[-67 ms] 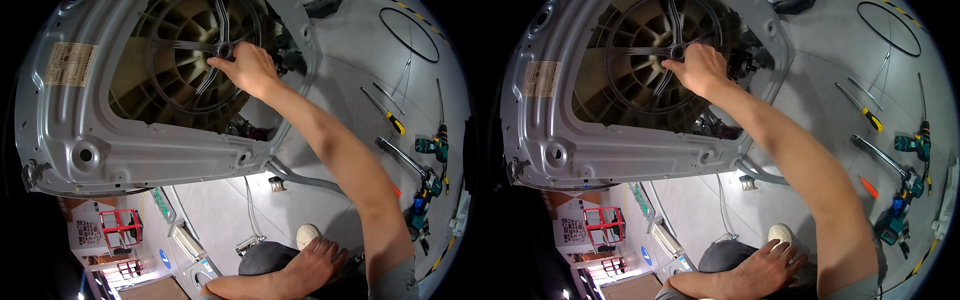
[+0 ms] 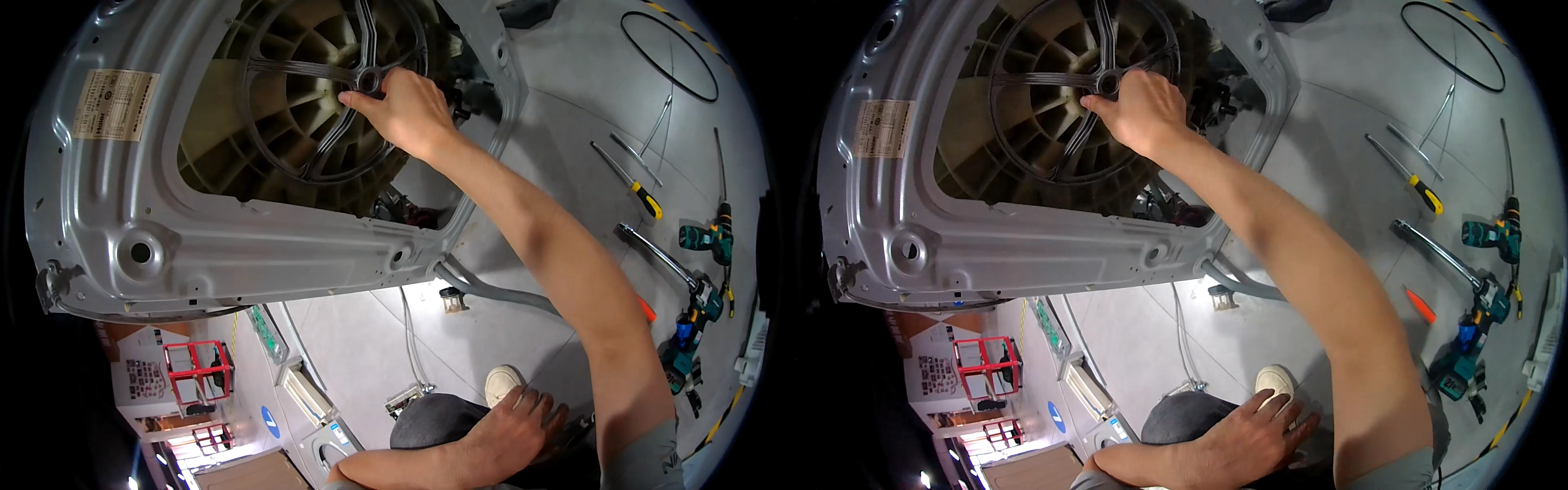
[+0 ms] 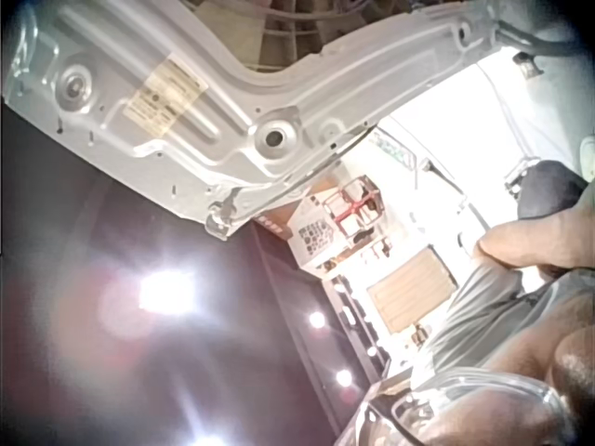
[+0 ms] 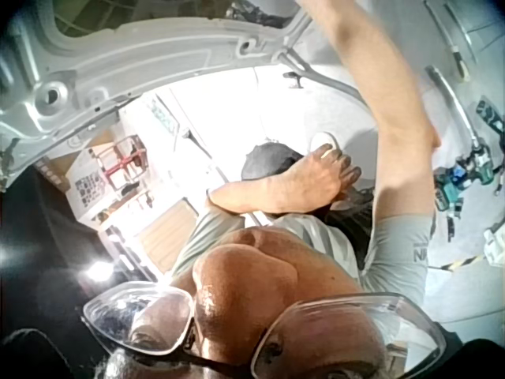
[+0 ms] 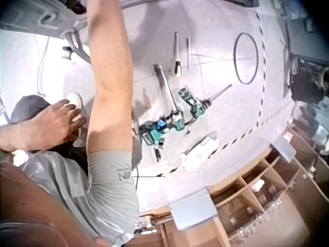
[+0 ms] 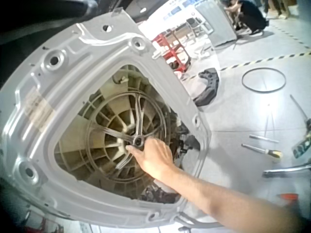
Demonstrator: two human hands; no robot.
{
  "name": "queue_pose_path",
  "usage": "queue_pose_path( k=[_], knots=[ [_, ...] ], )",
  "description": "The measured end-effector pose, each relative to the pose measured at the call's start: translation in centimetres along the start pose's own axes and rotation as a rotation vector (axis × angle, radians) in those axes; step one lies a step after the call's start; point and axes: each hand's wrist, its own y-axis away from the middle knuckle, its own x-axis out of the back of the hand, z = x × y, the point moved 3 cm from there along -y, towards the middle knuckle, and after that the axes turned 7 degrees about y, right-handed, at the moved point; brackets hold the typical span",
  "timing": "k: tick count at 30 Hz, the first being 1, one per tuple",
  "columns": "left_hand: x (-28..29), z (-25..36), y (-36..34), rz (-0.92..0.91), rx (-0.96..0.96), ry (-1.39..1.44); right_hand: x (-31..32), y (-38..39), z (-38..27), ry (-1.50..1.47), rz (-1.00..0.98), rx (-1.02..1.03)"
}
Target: The person places a metal pulley onto the rear of a washing machine drum, inserts a bolt by hand, and tightens it using a power tool. The person then fits a drive belt around the pulley and motor spindle, with assistance from another person who holds the belt in place while the pulley is rotated.
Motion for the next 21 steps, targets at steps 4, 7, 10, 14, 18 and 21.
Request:
queue_pose_path(
  k=[4, 7, 10, 14, 18, 21],
  knots=[
    [-0.5, -0.2, 0.0, -0.092, 0.025, 0.020, -0.1, -0.2, 0.1, 0.013, 0.009, 0.009],
    [-2.0, -0.9, 0.2, -0.104, -0.003, 0.002, -0.3, -0.2, 0.2, 0.051, 0.069, 0.063],
    [-2.2, -1.0, 0.2, -0.103, 0.016, 0.020, -0.2, -0.2, 0.3, 0.083, 0.082, 0.104],
    [-2.1, -1.0, -0.2, -0.080, -0.023, 0.017, 0.3, -0.6, 0.3, 0.119, 0.113, 0.169],
    [-2.5, -0.9, -0.7, 0.019, -0.032, -0.001, 0.6, -0.8, -0.2, 0.182, 0.050, 0.188],
    [-2.5, -1.0, -1.4, -0.008, -0.030, 0.017, 1.1, -0.9, 0.1, 0.197, 0.059, 0.216]
  ],
)
